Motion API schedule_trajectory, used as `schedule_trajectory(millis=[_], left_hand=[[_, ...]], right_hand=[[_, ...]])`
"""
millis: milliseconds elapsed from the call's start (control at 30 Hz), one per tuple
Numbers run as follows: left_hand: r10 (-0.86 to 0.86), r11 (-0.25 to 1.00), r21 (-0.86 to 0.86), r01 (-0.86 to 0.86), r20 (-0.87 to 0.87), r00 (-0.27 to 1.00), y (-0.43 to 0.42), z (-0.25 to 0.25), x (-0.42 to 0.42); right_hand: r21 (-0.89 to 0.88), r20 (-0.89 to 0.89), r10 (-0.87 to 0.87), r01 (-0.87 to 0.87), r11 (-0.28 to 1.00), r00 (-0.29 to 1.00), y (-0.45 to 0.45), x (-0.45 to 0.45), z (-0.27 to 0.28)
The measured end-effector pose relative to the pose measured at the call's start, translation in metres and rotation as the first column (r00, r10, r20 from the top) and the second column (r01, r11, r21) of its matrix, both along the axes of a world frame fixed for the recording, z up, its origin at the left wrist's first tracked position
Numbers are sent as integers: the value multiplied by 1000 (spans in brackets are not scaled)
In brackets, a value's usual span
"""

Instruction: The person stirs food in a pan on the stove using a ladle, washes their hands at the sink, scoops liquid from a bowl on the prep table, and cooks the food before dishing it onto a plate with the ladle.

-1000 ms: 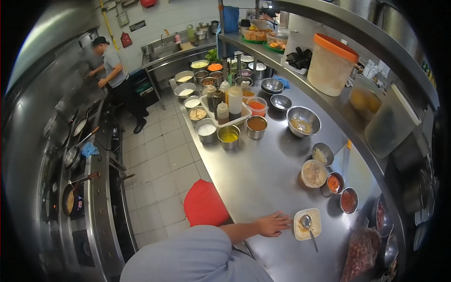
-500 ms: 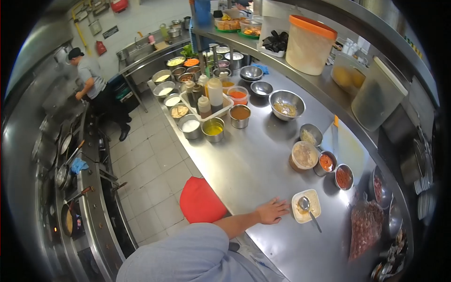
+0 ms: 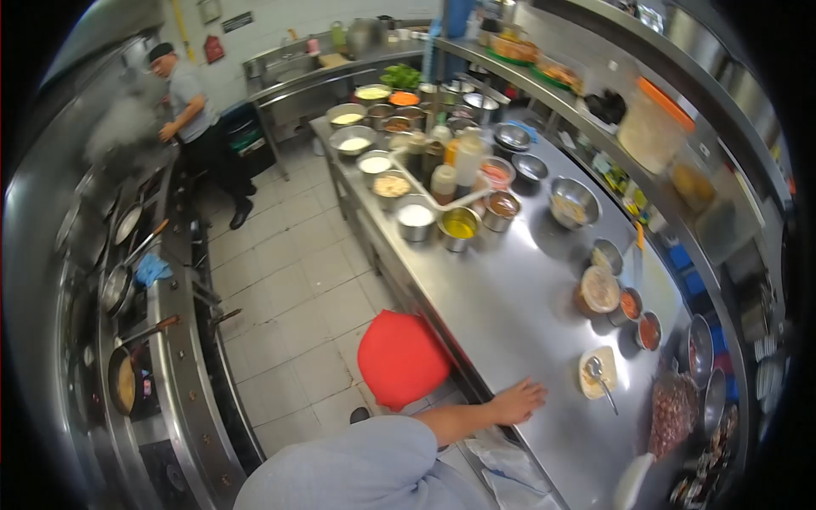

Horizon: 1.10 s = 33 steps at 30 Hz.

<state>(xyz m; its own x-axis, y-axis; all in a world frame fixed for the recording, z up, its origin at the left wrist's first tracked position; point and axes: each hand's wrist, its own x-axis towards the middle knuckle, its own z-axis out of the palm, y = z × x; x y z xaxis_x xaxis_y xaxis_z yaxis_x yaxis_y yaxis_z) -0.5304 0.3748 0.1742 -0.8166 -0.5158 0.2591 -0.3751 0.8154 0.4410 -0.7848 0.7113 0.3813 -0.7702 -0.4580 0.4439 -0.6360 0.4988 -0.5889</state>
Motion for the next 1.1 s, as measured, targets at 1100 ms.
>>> schedule_trajectory(millis=[1100], left_hand=[[600, 72, 637, -768, 588, 543, 457, -155, 684]], right_hand=[[-237, 122, 545, -508, 828, 830, -456, 325, -238]])
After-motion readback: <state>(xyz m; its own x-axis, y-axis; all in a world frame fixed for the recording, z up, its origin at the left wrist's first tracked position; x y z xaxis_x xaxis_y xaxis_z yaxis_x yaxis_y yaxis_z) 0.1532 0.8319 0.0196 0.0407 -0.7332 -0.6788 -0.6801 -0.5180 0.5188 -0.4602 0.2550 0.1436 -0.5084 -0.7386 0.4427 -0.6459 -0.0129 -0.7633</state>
